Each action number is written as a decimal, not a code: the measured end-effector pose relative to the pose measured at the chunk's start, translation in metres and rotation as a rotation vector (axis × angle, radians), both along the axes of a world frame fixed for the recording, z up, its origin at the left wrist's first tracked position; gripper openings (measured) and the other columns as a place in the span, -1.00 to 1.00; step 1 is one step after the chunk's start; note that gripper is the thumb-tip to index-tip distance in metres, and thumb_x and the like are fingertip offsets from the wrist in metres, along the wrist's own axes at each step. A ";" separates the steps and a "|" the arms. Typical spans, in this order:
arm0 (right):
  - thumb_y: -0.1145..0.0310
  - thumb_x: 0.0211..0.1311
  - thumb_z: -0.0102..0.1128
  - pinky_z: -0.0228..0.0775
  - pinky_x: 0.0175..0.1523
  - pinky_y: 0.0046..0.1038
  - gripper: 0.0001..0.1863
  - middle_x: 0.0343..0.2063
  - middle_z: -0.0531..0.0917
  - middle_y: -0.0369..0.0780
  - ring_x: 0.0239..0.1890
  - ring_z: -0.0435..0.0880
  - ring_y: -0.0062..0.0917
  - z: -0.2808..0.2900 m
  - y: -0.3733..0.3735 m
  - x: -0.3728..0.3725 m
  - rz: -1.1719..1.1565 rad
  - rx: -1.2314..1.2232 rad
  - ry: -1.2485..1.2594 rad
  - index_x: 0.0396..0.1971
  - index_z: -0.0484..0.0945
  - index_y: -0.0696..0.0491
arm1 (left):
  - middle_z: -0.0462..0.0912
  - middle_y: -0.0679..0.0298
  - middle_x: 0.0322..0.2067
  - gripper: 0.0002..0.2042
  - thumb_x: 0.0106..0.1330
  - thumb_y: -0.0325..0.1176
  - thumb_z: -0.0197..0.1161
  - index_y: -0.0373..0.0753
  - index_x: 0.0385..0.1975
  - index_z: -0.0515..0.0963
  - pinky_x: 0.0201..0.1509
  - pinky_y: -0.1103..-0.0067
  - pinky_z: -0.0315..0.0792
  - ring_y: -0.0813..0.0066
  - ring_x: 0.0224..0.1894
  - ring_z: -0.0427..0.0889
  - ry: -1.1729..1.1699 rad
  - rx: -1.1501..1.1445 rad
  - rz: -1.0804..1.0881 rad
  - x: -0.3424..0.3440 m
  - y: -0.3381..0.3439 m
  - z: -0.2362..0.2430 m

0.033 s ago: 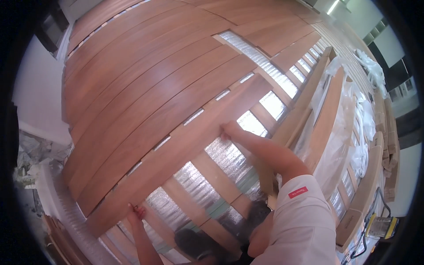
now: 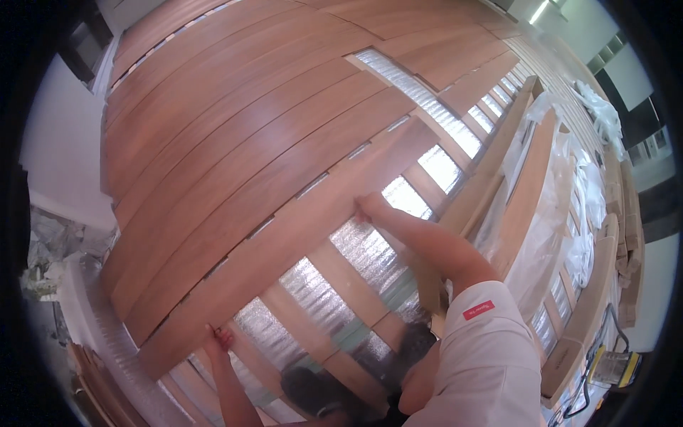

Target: The person unboxes wood-patterned laminate planks, removes plastic wrapping, and lays the planks one by one onto a silver underlayment on the floor, fitting them together by hand.

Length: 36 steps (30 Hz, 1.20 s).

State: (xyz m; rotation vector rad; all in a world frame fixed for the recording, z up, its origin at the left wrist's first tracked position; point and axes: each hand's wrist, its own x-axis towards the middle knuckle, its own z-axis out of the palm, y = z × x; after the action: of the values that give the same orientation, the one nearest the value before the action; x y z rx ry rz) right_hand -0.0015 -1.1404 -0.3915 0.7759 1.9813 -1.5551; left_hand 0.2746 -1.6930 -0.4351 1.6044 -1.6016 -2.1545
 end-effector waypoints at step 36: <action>0.18 0.41 -0.13 0.28 0.16 -0.24 -0.60 -0.07 0.57 0.02 0.01 0.53 -0.17 0.056 0.286 0.260 -0.113 1.089 0.623 -0.02 0.42 0.22 | 0.55 0.14 -0.65 -0.71 0.36 -0.22 0.07 -0.30 -0.49 0.53 -0.47 0.44 0.39 0.30 -0.61 0.53 0.004 -0.423 -0.838 0.115 0.128 0.074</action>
State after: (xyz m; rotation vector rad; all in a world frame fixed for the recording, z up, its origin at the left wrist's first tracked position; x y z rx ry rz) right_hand 0.2583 -0.8547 -0.3356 0.8215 3.3497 -0.6702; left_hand 0.3898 -1.5650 -0.3612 0.8747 -2.8348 -1.8113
